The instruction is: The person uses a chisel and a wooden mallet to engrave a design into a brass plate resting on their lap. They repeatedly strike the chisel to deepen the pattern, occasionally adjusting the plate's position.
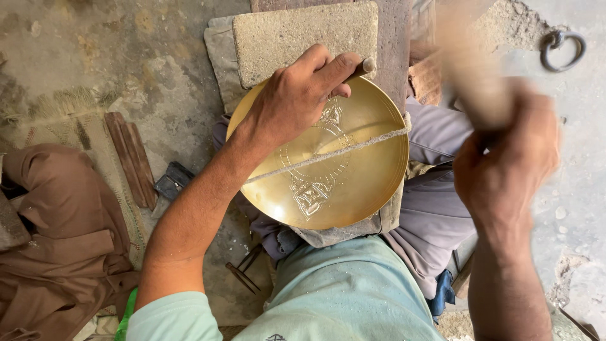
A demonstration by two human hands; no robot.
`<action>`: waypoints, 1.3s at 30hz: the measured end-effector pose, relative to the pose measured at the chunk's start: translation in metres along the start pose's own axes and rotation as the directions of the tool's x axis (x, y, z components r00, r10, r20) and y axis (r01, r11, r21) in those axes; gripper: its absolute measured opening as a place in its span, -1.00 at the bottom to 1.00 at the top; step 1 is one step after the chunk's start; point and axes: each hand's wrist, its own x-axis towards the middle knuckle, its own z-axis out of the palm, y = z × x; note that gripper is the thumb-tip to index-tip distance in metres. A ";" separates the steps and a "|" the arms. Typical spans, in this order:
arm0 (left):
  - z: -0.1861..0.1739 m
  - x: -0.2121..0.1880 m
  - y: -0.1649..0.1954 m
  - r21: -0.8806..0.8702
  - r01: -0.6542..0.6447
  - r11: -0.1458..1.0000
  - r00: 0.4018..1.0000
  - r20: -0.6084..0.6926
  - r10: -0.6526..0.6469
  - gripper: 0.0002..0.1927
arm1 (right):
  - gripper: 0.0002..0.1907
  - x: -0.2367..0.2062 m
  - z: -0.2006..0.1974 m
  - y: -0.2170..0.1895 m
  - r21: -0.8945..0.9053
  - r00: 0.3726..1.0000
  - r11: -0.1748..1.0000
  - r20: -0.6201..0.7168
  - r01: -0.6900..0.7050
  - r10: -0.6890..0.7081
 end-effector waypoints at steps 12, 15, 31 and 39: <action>-0.001 -0.002 -0.004 -0.009 -0.008 1.000 1.000 0.003 0.008 -0.57 | -0.46 -0.017 0.010 0.000 -0.031 1.000 0.999 0.002 -0.014 0.014; -0.002 -0.002 -0.004 0.049 -0.004 0.999 1.000 0.004 0.004 -0.56 | -0.52 -0.024 0.007 0.005 -0.112 0.996 0.993 0.084 -0.029 0.039; -0.006 -0.005 -0.007 -0.007 0.006 1.000 1.000 0.023 -0.006 -0.54 | -0.48 0.009 -0.012 -0.021 0.182 0.990 0.974 -0.026 -0.133 0.140; -0.002 -0.006 -0.007 -0.106 0.017 0.994 1.000 0.012 -0.016 -0.56 | -0.53 0.011 -0.003 -0.024 0.309 0.987 0.938 0.020 -0.159 0.161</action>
